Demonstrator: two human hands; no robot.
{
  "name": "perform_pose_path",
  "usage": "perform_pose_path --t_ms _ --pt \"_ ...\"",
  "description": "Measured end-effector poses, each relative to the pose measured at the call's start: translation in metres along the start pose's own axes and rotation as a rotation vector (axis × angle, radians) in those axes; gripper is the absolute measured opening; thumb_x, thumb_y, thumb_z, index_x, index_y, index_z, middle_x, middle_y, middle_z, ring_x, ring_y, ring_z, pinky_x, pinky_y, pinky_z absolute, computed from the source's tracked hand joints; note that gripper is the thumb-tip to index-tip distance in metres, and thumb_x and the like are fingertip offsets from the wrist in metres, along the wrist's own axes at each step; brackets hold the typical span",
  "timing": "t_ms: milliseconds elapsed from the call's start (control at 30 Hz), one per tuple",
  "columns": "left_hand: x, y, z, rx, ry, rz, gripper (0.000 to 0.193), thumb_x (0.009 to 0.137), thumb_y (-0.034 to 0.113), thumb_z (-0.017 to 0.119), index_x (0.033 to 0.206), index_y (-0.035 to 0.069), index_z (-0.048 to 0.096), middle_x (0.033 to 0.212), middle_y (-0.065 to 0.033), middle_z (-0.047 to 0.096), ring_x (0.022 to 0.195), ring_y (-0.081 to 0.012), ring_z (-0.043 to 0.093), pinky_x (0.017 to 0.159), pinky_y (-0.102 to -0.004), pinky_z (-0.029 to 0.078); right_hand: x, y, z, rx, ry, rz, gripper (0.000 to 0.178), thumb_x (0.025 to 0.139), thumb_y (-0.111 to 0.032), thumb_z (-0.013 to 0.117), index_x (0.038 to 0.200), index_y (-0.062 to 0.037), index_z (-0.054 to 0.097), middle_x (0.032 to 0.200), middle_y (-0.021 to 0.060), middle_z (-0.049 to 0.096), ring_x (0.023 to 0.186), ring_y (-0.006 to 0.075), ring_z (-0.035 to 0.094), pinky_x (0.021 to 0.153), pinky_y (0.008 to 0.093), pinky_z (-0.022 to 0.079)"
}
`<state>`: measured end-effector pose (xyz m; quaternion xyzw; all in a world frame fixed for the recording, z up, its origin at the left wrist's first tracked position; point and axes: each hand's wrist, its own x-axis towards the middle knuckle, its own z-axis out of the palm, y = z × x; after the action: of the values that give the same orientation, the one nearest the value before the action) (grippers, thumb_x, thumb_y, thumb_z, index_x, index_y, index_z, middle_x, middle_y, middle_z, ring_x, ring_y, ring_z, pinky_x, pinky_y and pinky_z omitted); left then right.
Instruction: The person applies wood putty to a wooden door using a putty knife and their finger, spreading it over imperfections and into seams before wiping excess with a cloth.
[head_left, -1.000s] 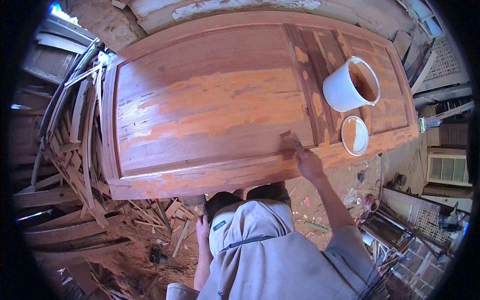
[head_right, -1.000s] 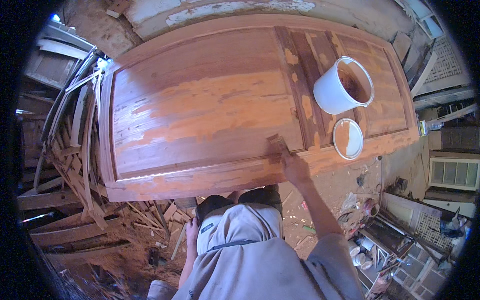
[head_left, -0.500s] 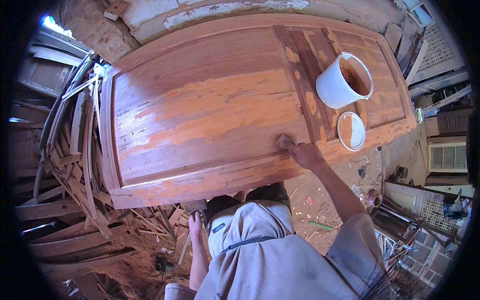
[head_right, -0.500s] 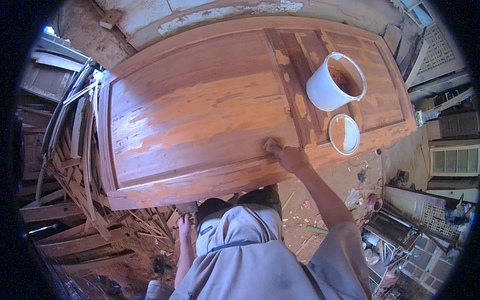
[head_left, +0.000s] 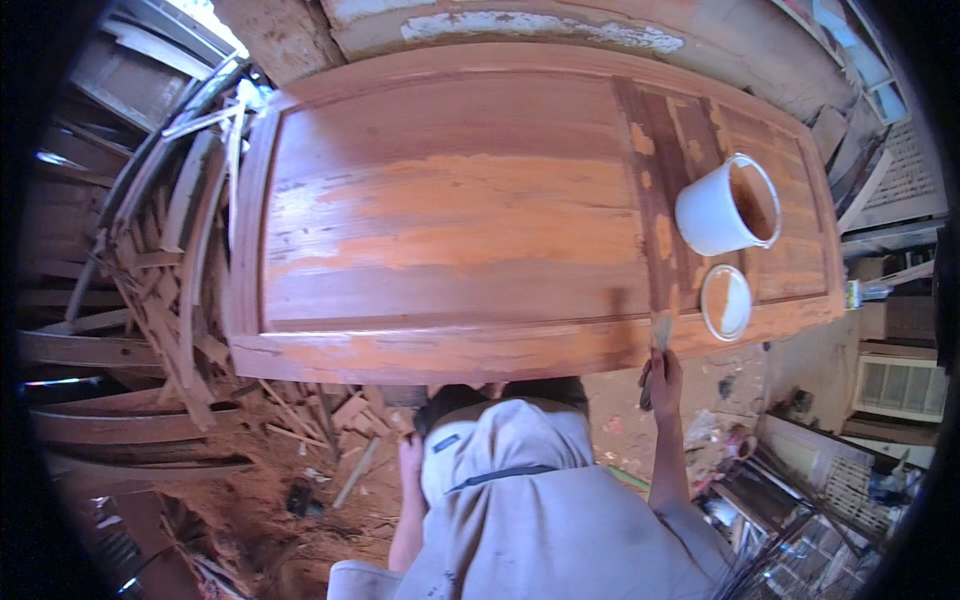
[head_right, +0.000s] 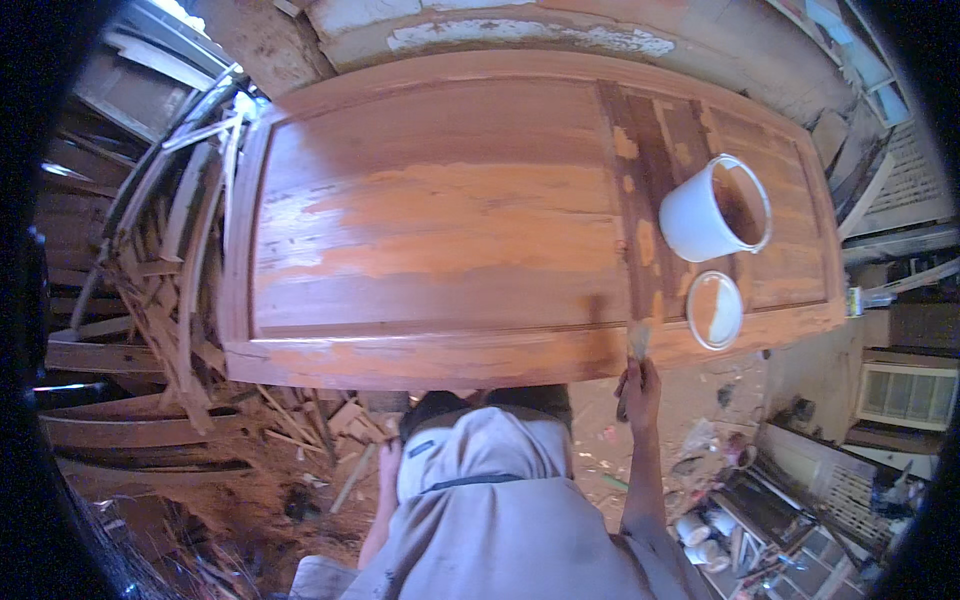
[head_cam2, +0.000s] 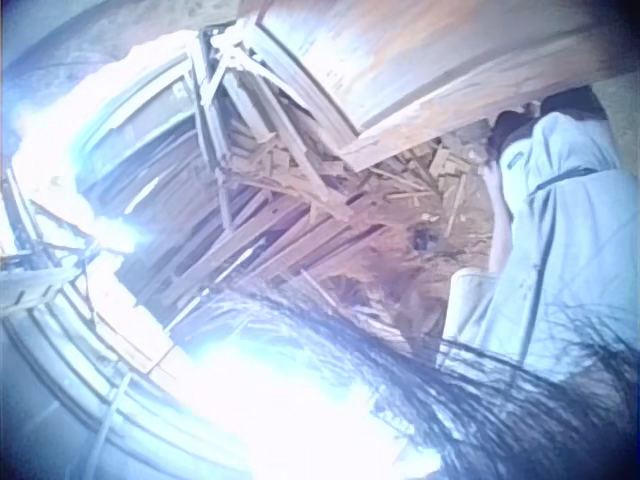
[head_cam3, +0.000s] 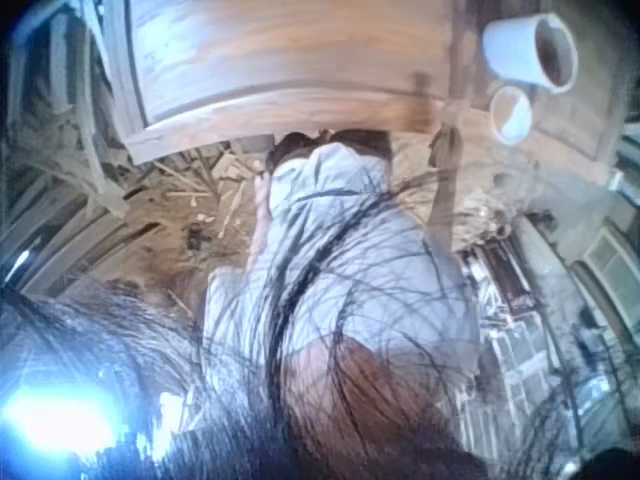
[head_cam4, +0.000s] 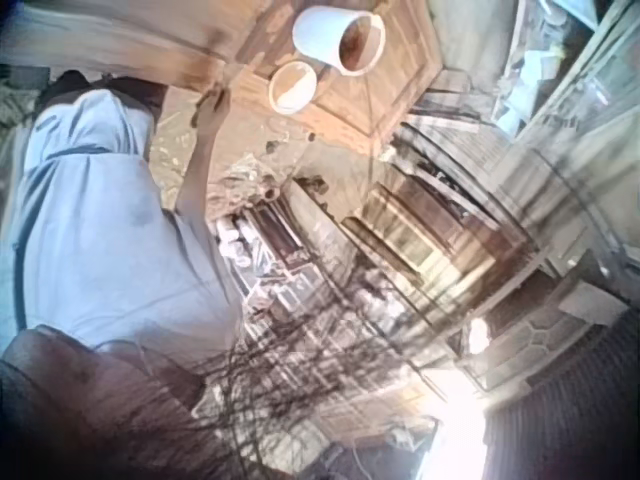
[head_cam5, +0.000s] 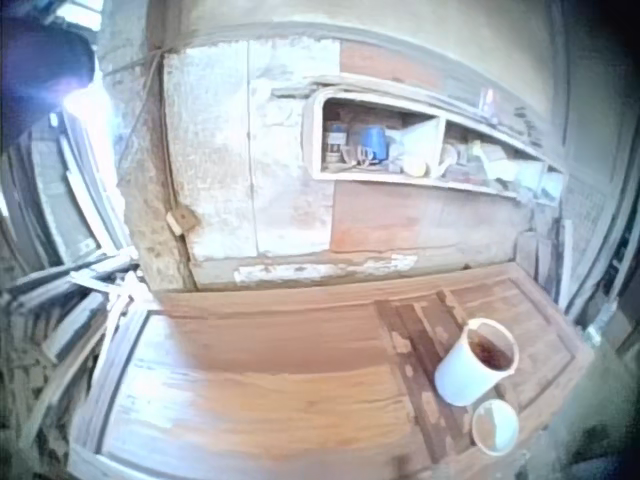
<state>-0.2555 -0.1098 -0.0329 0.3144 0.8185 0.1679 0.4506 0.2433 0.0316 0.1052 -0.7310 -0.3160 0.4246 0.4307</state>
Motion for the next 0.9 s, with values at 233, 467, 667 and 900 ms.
perform_pose_path --t_ms 233,467,667,900 --pt "0.034 0.030 -0.015 0.051 0.003 0.164 0.047 0.097 0.040 0.053 0.118 -0.003 0.059 0.103 -0.0196 0.067 0.097 -0.0266 0.064 0.087 -0.0371 0.049 -0.079 0.104 0.084 0.270 0.130 0.132 0.034 0.103 -0.038 0.048 0.080 -0.0121 0.048 0.066 -0.0045 0.043 0.053 0.0056 0.040 0.047 0.0222 0.033" --pt "0.047 0.043 -0.054 -0.055 -0.007 0.068 0.044 0.098 0.038 0.055 0.113 -0.003 0.060 0.097 -0.0133 0.067 0.089 -0.0185 0.063 0.081 -0.0337 0.050 -0.053 0.116 0.138 0.077 0.367 -0.102 0.053 0.101 -0.049 0.046 0.096 0.0011 0.062 0.082 0.0088 0.065 0.075 0.0188 0.059 0.069 0.0329 0.048" --pt "0.024 0.057 -0.046 0.098 -0.076 0.056 0.047 0.097 0.039 0.055 0.116 -0.005 0.059 0.103 -0.0180 0.067 0.096 -0.0256 0.064 0.087 -0.0363 0.049 -0.060 0.146 0.126 -0.054 0.347 -0.078 0.053 0.099 -0.045 0.050 0.107 0.0066 0.061 0.093 0.0201 0.067 0.085 0.0315 0.062 0.078 0.0410 0.048" --pt "0.008 0.053 -0.019 0.208 -0.161 0.068 0.055 0.095 0.046 0.052 0.112 -0.006 0.059 0.108 -0.0266 0.066 0.105 -0.0358 0.063 0.089 -0.0410 0.048 -0.055 0.154 0.128 -0.030 0.339 -0.093 0.051 0.100 -0.043 0.049 0.106 0.0062 0.061 0.090 0.0177 0.067 0.081 0.0272 0.061 0.074 0.0386 0.048"
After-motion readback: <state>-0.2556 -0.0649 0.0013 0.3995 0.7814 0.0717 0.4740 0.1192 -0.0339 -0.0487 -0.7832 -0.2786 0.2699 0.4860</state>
